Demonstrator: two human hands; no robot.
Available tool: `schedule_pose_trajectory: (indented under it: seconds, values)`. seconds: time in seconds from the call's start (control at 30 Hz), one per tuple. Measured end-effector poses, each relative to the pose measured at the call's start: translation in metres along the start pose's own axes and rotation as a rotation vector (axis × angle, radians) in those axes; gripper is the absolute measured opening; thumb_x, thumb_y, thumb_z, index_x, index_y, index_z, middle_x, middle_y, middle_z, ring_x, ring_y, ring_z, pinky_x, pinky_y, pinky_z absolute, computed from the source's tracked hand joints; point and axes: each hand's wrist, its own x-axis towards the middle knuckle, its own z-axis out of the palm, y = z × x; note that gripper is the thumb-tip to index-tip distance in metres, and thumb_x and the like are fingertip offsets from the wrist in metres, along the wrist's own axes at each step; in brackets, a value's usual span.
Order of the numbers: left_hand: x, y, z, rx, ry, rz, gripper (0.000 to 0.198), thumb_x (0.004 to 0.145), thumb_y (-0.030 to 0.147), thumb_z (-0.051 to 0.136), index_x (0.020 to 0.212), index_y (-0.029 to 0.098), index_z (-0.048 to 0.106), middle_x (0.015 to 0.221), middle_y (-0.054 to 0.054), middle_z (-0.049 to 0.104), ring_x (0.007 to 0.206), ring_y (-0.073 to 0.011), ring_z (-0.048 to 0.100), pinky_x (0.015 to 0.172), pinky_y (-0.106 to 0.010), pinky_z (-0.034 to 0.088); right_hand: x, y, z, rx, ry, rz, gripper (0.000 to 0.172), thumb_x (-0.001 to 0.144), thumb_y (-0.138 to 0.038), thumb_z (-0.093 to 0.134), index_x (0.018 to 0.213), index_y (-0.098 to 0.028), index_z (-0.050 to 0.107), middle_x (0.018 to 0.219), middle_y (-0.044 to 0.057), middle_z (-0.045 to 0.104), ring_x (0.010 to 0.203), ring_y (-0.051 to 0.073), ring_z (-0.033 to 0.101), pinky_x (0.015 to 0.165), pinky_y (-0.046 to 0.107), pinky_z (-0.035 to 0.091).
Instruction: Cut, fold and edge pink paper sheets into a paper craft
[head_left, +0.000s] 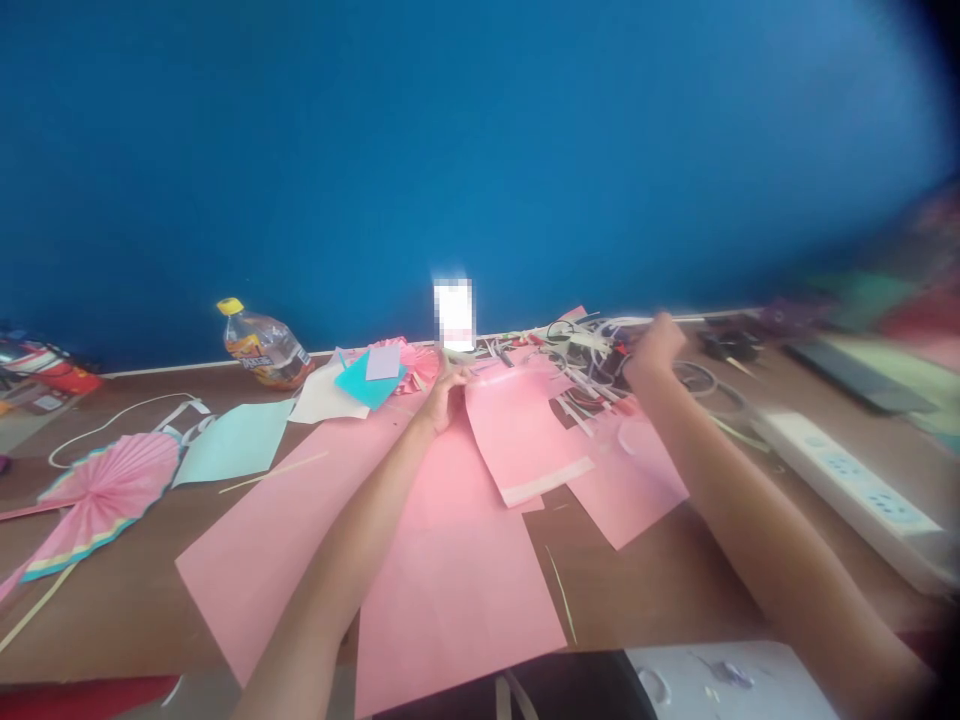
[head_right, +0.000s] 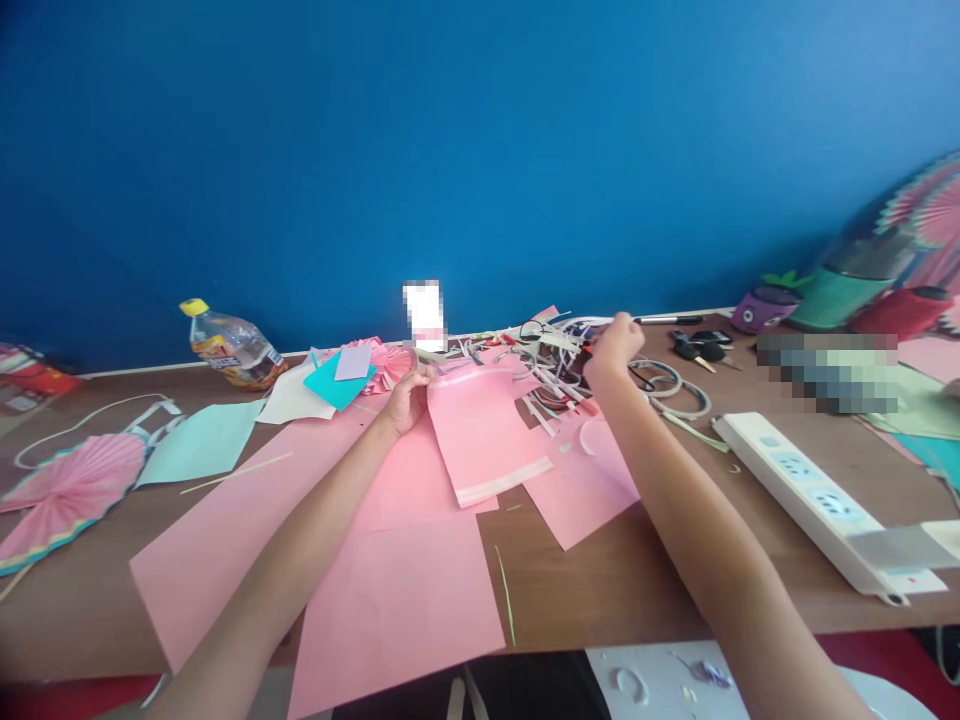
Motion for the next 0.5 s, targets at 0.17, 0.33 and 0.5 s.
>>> schedule_pose_trajectory:
  seconds: [0.17, 0.33, 0.5]
  values:
    - [0.001, -0.004, -0.001, 0.063, -0.14, -0.011, 0.015, 0.068, 0.027, 0.06, 0.067, 0.016, 0.05, 0.054, 0.004, 0.047, 0.046, -0.0072, 0.043, 0.044, -0.02, 0.031, 0.018, -0.009, -0.01, -0.003, -0.007, -0.105, 0.014, 0.079, -0.016, 0.045, 0.067, -0.023, 0.043, 0.058, -0.004, 0.047, 0.046, 0.009, 0.039, 0.042, 0.023, 0.029]
    - [-0.002, 0.01, -0.01, 0.312, -0.287, -0.1, 0.023, 0.069, 0.033, 0.069, 0.073, 0.014, 0.057, 0.066, -0.001, 0.059, 0.057, -0.0106, 0.057, 0.053, -0.024, 0.046, -0.019, 0.017, 0.002, -0.346, -0.529, -0.171, 0.011, 0.065, -0.021, 0.066, 0.073, -0.018, 0.06, 0.062, -0.001, 0.06, 0.051, 0.01, 0.049, 0.045, 0.021, 0.034]
    - [-0.004, 0.03, -0.021, 0.5, -0.447, -0.22, 0.029, 0.068, 0.036, 0.074, 0.078, 0.011, 0.063, 0.075, -0.006, 0.063, 0.07, -0.0146, 0.064, 0.069, -0.03, 0.052, -0.057, 0.037, 0.008, -0.689, -0.792, -0.459, 0.032, 0.074, -0.043, 0.061, 0.056, -0.018, 0.055, 0.055, 0.001, 0.059, 0.052, 0.013, 0.048, 0.051, 0.025, 0.035]
